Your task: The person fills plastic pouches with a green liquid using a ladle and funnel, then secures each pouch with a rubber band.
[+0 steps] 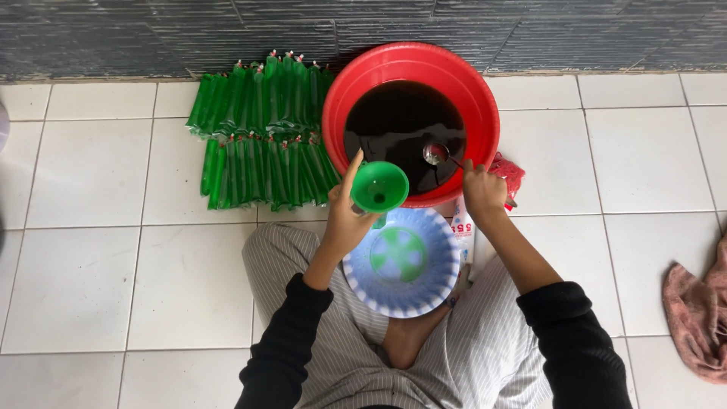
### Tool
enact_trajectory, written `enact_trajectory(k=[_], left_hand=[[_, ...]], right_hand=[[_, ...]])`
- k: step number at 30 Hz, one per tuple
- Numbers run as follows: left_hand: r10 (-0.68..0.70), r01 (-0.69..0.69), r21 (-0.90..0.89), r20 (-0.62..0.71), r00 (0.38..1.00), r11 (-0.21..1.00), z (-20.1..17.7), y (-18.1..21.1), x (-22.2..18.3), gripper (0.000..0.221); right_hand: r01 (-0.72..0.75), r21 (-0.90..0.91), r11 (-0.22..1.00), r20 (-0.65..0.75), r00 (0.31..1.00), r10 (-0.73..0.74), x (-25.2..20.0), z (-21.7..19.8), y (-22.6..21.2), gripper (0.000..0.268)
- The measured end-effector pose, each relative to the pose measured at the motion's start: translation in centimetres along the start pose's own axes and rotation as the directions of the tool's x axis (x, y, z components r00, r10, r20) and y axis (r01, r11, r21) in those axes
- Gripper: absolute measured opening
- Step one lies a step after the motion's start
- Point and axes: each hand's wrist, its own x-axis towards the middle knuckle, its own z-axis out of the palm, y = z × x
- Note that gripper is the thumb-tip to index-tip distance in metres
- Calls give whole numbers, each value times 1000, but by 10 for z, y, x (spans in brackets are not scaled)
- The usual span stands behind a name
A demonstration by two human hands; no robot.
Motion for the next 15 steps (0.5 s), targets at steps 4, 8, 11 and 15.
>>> enact_trajectory(k=[4,8,11,15], left_hand=[[-66,71,-106,49,997,992,4,-9,-9,89],[-146,156,-166,69,987,974,1,1,-2,89],[-204,206,-144,31,978,968,5,0,-3,90],[-177,178,-181,22,984,967,5,-7,-9,90]], right_hand=[[58,74,996,74,995,-63,26,35,-6,25],[-3,252,968,264,962,-66,26,6,-7,22],[21,361,932,295,946,-135,8,-58,-5,24],[-14,470,882,359,917,-176,-15,-131,3,27]])
